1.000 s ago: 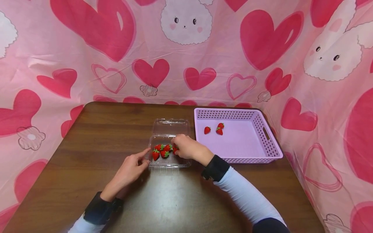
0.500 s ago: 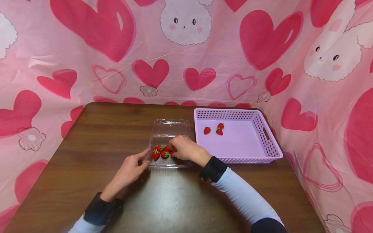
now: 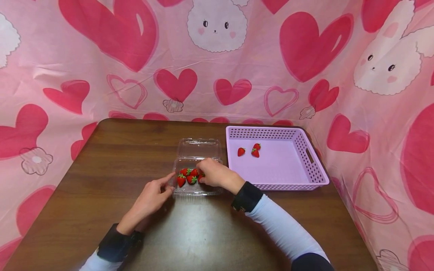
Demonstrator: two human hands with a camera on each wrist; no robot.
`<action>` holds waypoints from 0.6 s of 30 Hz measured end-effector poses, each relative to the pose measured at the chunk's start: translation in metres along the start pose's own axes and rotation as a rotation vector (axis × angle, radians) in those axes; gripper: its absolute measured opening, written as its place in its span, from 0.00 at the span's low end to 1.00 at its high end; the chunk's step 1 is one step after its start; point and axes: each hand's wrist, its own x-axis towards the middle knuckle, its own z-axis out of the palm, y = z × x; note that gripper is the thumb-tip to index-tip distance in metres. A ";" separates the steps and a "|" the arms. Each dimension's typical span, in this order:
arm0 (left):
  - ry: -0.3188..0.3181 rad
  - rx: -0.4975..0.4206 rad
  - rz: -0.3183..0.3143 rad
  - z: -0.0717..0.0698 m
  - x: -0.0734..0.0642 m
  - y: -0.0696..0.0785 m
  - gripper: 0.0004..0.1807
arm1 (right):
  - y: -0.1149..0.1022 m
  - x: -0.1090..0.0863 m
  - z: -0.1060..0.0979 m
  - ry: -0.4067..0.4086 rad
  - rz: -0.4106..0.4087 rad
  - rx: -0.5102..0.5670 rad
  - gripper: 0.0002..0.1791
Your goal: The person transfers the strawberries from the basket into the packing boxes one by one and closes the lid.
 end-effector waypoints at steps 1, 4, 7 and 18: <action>0.001 0.001 0.001 0.000 0.000 0.000 0.30 | 0.000 0.000 0.000 -0.001 -0.002 -0.002 0.10; 0.004 0.004 0.006 0.000 0.000 0.000 0.30 | -0.001 0.001 0.001 -0.006 0.000 -0.008 0.09; 0.004 0.001 0.007 0.000 0.000 0.000 0.31 | -0.001 0.002 0.003 -0.011 0.011 -0.006 0.10; 0.014 0.013 0.029 0.000 0.000 -0.002 0.31 | 0.000 0.004 0.007 -0.002 0.023 -0.031 0.10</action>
